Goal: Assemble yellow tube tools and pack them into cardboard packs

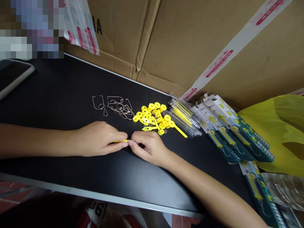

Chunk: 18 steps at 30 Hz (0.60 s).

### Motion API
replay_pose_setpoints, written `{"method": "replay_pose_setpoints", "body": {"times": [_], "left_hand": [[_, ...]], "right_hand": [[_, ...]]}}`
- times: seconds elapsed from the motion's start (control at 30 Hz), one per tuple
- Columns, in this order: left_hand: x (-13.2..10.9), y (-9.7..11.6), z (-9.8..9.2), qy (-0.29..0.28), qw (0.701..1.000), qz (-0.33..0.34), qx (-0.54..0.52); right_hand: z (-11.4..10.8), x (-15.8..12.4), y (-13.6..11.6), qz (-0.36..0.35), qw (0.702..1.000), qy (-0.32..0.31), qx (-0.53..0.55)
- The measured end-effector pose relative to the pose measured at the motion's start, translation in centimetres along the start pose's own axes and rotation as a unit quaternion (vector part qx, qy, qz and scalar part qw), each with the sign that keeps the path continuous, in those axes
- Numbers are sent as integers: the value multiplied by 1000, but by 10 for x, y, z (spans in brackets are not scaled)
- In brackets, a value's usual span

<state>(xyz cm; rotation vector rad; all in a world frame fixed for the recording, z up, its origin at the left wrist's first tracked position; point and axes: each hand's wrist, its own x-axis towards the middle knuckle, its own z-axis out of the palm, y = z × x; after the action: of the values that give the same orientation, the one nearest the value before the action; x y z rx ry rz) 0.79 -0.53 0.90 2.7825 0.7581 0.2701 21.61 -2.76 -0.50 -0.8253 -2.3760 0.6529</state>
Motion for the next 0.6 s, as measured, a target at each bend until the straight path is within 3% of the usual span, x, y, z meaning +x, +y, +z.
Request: {"method": "replay_pose_setpoints", "body": {"times": [0.6], "left_hand": [[0,0,-1,-8,1000,0,-2]], "right_hand": [[1,0,1,-3,1000,-4,-11]]}}
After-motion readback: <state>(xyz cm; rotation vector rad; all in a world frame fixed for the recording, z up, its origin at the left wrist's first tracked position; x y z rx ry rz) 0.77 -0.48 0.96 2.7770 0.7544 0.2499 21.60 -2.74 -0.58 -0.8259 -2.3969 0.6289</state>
